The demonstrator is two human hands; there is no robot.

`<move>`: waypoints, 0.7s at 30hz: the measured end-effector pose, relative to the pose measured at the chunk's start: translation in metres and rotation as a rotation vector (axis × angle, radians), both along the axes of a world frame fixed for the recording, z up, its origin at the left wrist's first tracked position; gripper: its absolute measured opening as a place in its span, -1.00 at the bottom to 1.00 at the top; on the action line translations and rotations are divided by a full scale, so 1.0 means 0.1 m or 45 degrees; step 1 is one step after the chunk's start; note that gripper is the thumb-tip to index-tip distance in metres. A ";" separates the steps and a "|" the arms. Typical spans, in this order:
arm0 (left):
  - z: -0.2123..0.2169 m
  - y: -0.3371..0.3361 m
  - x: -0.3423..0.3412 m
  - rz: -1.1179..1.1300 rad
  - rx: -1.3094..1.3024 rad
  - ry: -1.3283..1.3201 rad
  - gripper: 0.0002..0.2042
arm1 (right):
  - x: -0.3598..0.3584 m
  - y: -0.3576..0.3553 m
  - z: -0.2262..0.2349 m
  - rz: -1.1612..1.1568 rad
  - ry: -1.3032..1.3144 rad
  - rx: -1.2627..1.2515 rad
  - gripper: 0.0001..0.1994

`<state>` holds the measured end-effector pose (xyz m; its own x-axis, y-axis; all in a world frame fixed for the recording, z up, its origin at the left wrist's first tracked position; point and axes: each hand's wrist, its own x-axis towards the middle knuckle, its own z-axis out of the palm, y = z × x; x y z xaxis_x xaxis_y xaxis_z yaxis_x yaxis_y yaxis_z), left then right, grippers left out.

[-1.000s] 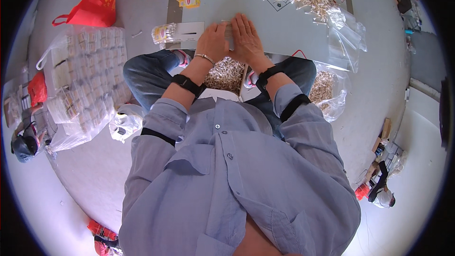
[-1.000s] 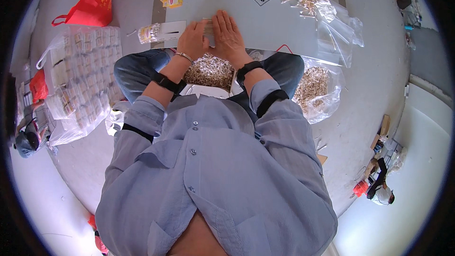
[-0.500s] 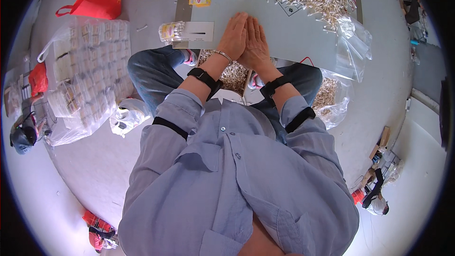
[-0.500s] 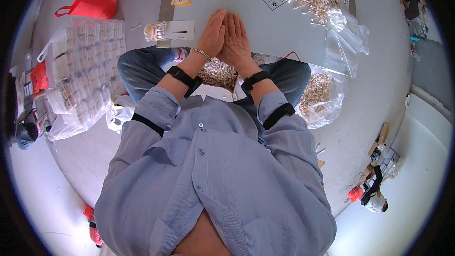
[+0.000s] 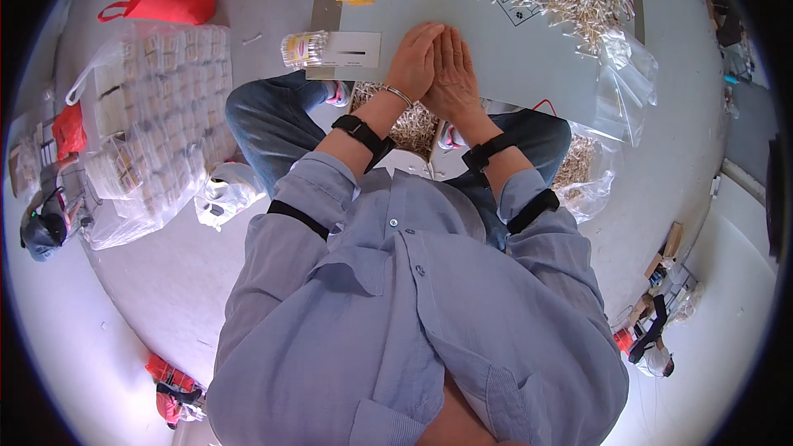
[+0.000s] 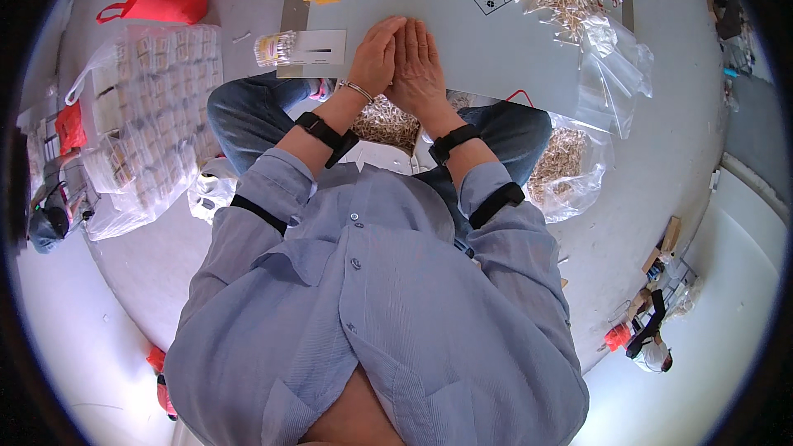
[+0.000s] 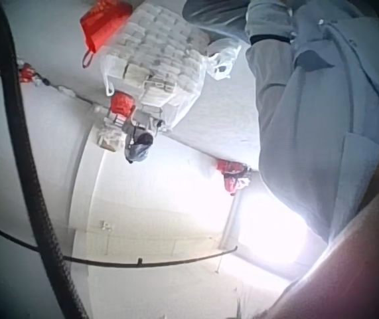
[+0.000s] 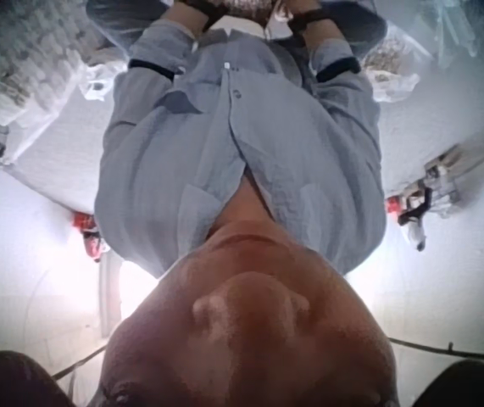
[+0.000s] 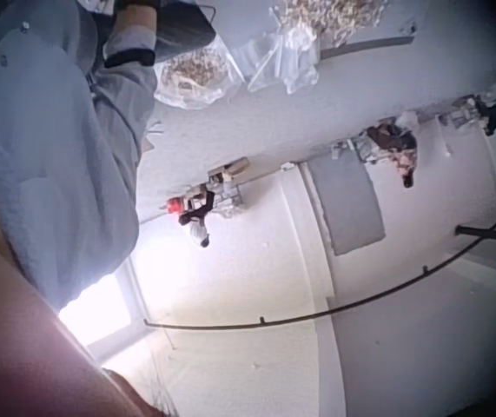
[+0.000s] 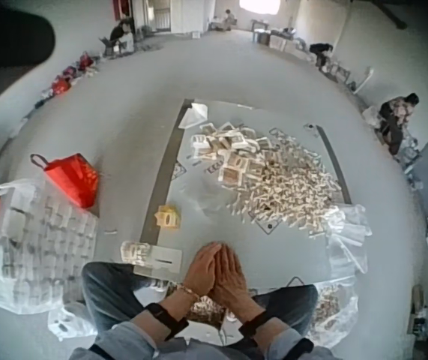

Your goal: The person is counting bundles of cotton swabs and placing them into small plastic bags.

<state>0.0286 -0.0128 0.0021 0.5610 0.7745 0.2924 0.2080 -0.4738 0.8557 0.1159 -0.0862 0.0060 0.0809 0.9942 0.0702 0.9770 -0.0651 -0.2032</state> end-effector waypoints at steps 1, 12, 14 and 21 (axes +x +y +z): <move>0.02 0.02 -0.01 0.007 -0.055 -0.020 -0.71 | 0.00 0.00 0.00 0.011 0.010 -0.010 -0.17; 0.18 0.80 -1.18 0.915 -0.075 -0.030 -0.71 | -0.32 0.12 -0.05 -0.029 0.112 0.044 -0.21; -0.04 0.86 -1.46 0.962 0.093 0.324 -0.68 | -0.45 0.20 -0.04 -0.019 0.108 0.067 -0.21; -0.37 0.83 -1.48 0.848 -0.322 0.118 -0.65 | -0.70 0.44 -0.08 -0.026 0.129 0.108 -0.22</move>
<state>-0.1191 0.0704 -0.0348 -0.0408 0.9986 0.0326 0.4609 -0.0101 0.8874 0.0460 -0.0417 -0.0015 0.1123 0.9831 0.1447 0.9497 -0.0633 -0.3068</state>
